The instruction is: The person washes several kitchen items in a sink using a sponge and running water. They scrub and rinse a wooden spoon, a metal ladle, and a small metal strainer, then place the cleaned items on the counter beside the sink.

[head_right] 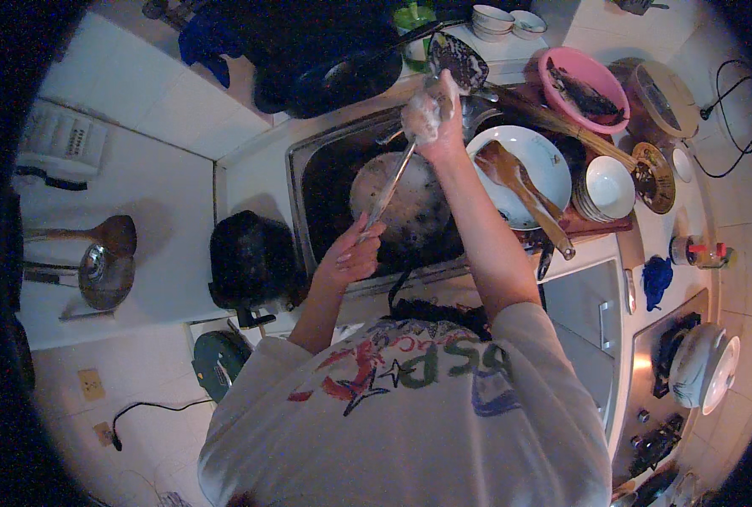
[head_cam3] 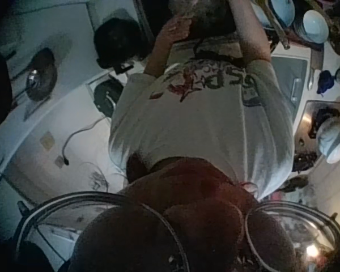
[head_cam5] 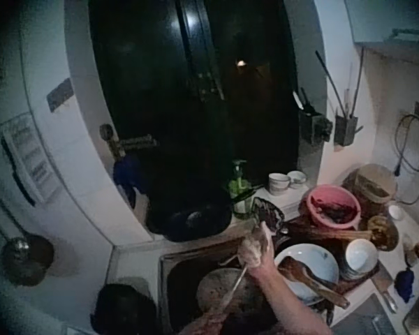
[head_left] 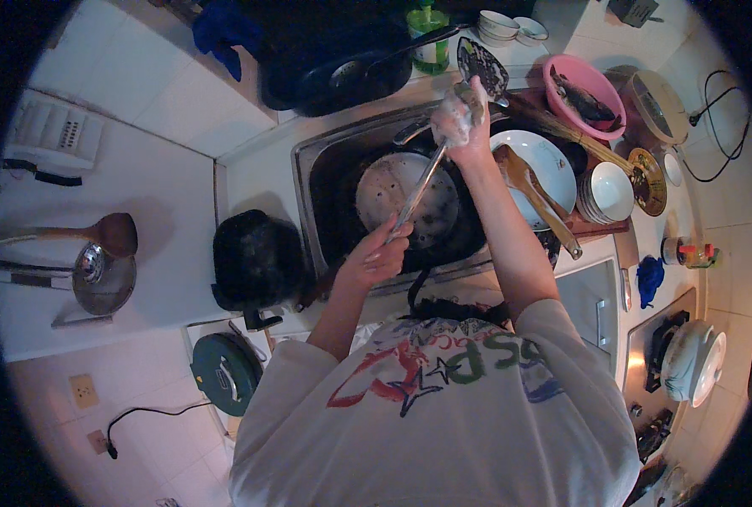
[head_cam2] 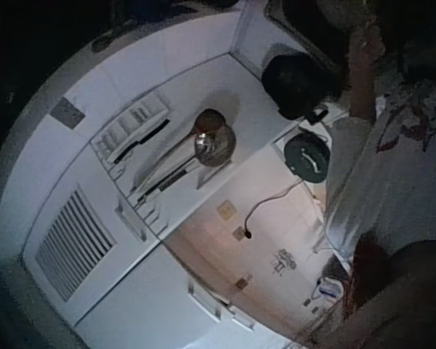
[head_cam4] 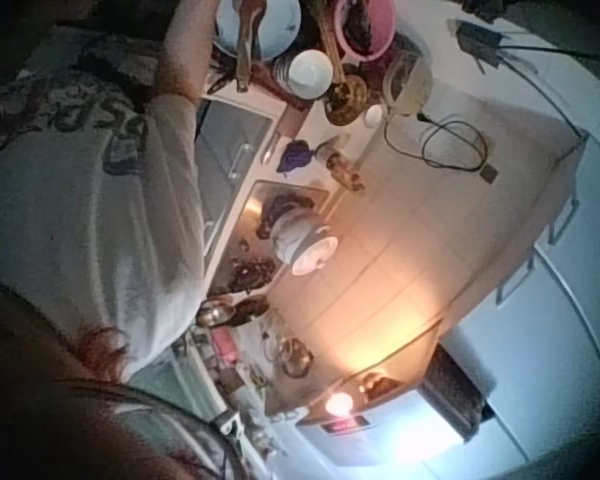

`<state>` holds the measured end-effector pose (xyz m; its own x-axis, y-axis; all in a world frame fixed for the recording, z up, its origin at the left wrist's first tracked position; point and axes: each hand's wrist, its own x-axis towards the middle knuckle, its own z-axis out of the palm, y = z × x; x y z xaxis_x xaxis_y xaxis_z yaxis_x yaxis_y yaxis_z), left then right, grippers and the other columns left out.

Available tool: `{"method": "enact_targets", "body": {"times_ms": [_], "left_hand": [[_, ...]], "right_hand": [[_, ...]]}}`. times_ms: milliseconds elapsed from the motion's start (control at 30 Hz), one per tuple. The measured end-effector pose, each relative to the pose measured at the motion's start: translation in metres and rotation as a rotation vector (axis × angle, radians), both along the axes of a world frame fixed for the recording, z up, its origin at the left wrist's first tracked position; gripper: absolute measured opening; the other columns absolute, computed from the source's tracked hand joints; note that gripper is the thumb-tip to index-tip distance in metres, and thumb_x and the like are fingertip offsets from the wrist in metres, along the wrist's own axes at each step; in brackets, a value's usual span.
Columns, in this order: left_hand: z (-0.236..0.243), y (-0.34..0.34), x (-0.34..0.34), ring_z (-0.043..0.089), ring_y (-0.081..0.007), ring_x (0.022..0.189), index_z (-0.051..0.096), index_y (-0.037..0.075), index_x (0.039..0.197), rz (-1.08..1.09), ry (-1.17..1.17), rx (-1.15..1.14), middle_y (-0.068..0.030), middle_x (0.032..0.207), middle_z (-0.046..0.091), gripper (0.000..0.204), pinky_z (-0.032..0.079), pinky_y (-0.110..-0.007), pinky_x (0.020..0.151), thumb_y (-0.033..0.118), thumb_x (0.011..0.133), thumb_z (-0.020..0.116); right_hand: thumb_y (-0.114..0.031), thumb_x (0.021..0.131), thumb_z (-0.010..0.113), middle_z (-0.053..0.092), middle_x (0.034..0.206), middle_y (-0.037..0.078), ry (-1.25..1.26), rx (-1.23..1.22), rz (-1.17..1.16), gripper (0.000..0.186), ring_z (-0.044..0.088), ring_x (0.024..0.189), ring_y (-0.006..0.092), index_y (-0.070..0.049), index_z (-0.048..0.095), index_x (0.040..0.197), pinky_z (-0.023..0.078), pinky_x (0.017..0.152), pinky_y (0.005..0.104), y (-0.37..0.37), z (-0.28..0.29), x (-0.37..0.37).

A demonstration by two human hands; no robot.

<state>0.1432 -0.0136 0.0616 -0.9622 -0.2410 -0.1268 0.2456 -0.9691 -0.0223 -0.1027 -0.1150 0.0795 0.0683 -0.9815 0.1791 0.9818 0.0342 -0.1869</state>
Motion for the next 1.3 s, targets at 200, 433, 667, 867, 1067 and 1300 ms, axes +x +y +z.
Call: {"method": "enact_targets", "body": {"times_ms": [200,433,667,867,1067,1300], "left_hand": [[0.020,-0.013,-0.036,0.040,-0.0110,0.030,0.053,0.009,0.083,0.221,-0.882,-0.541,-0.0005,0.042,0.039,0.038,0.034,-0.027,0.031,0.045,0.095,0.045],[0.008,0.013,-0.046,0.062,-0.0304,0.056,0.058,0.003,0.100,0.273,-1.900,-2.243,-0.0138,0.058,0.058,0.030,0.050,-0.035,0.049,0.030,0.088,0.060],[-0.007,0.009,-0.035,0.065,-0.0280,0.068,0.057,0.002,0.110,0.865,-1.470,-1.513,-0.0170,0.085,0.065,0.035,0.053,-0.037,0.060,0.033,0.095,0.049],[0.020,-0.018,-0.074,0.057,-0.0280,0.107,0.053,-0.001,0.120,1.200,-1.334,-1.315,-0.0195,0.117,0.057,0.041,0.044,-0.036,0.091,0.026,0.098,0.032],[0.055,-0.057,-0.089,0.058,-0.0302,0.103,0.048,-0.001,0.122,0.755,-1.249,-1.911,-0.0178,0.111,0.060,0.044,0.043,-0.039,0.093,0.033,0.101,0.029],[0.089,-0.093,-0.107,0.047,-0.0097,0.053,0.052,0.004,0.094,0.933,-1.082,-1.451,-0.0025,0.066,0.051,0.031,0.038,-0.023,0.049,0.028,0.101,0.034]], "right_hand": [[-0.039,0.093,0.049,0.053,0.064,0.004,0.670,0.333,-0.428,0.032,0.049,0.052,0.0186,-0.010,0.056,0.084,0.038,0.048,0.0285,0.014,-0.041,0.059],[-0.027,0.097,0.041,0.060,0.093,0.024,1.096,0.635,-1.101,0.034,0.055,0.086,0.0402,0.006,0.052,0.097,0.042,0.079,0.0435,-0.009,-0.038,0.032],[-0.030,0.099,0.038,0.056,0.083,0.008,0.722,0.527,-0.966,0.032,0.051,0.074,0.0191,-0.002,0.053,0.093,0.042,0.070,0.0327,-0.007,0.000,0.024],[-0.031,0.097,0.041,0.058,0.084,0.016,1.130,0.454,-0.797,0.033,0.055,0.074,0.0239,0.001,0.049,0.096,0.044,0.068,0.0370,0.053,-0.002,0.105],[-0.023,0.092,0.051,0.059,0.074,0.024,1.526,0.220,-0.831,0.026,0.059,0.069,0.0404,0.000,0.039,0.099,0.045,0.060,0.0449,0.081,-0.030,0.110],[-0.026,0.088,0.057,0.060,0.067,0.024,1.935,0.088,-0.673,0.033,0.059,0.058,0.0410,0.001,0.041,0.099,0.047,0.054,0.0489,0.097,-0.080,0.110]]}}
